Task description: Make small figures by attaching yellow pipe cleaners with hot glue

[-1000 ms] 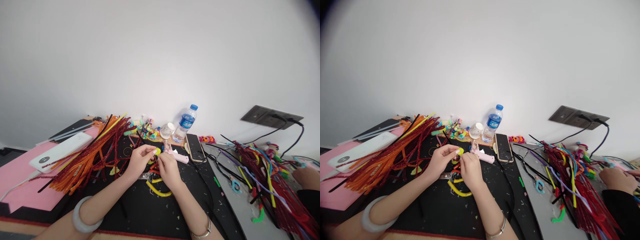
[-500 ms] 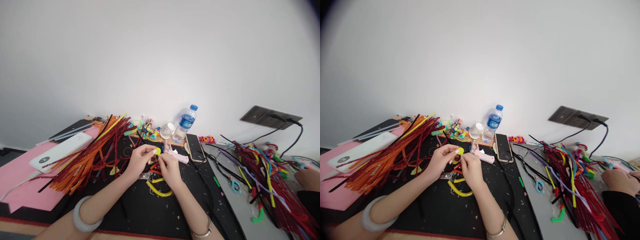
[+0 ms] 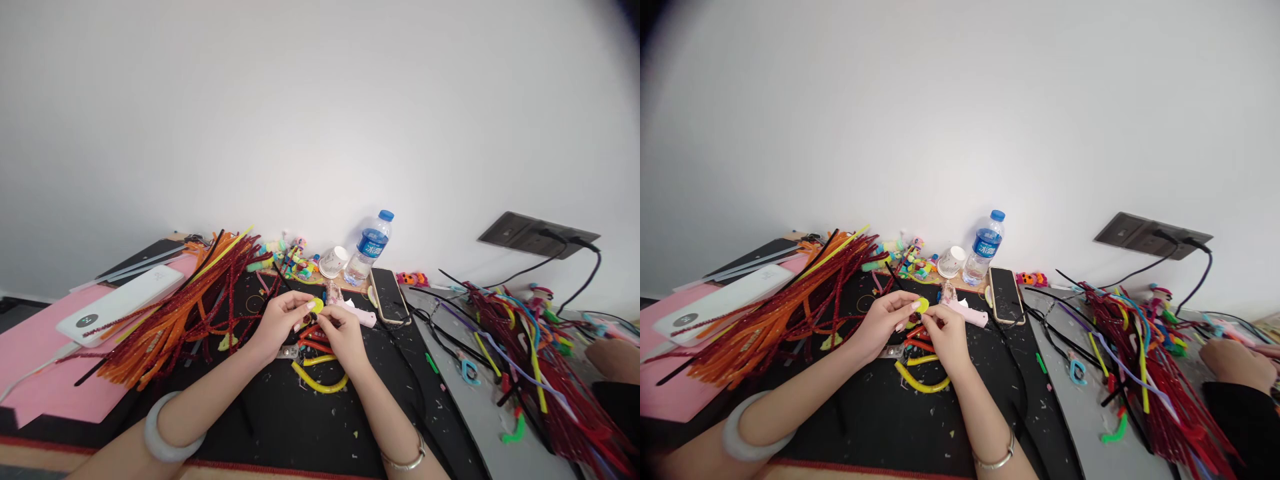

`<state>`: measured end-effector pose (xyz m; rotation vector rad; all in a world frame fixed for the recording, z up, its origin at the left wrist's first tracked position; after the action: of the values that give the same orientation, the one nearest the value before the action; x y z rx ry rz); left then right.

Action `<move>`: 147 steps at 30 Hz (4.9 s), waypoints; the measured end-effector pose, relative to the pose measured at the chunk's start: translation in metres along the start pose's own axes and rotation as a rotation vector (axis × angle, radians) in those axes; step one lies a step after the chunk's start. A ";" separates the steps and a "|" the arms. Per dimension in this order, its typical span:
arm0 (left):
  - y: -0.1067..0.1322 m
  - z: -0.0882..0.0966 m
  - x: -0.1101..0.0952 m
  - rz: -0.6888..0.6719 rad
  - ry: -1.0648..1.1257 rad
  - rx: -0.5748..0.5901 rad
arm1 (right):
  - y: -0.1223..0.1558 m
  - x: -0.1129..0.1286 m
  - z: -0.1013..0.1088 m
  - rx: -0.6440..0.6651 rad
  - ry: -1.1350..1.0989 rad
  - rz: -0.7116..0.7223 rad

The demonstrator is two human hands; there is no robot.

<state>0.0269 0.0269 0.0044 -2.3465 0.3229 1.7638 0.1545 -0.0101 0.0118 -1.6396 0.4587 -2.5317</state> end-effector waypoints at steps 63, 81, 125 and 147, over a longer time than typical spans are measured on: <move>-0.001 -0.003 0.000 0.066 -0.013 0.090 | 0.000 0.005 0.008 -0.060 -0.033 0.055; -0.003 -0.001 0.002 0.032 -0.088 0.079 | 0.001 0.010 0.012 -0.052 0.160 0.151; -0.003 0.007 -0.005 -0.098 -0.279 -0.073 | 0.004 0.019 0.007 0.077 0.405 0.392; -0.002 0.011 -0.014 -0.172 -0.303 -0.158 | 0.005 0.016 0.004 0.069 0.381 0.364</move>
<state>0.0137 0.0330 0.0152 -2.0832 -0.0644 2.0828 0.1507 -0.0198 0.0257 -0.9408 0.6253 -2.5337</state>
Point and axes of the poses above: each hand's wrist, its own y-axis away from the middle knuckle, its own z-axis out of the back of the hand, x = y × z, the point moved 5 cm from there along -y, towards the middle knuckle, and after that the axes turned 2 degrees about -x, right-handed, at the moved point
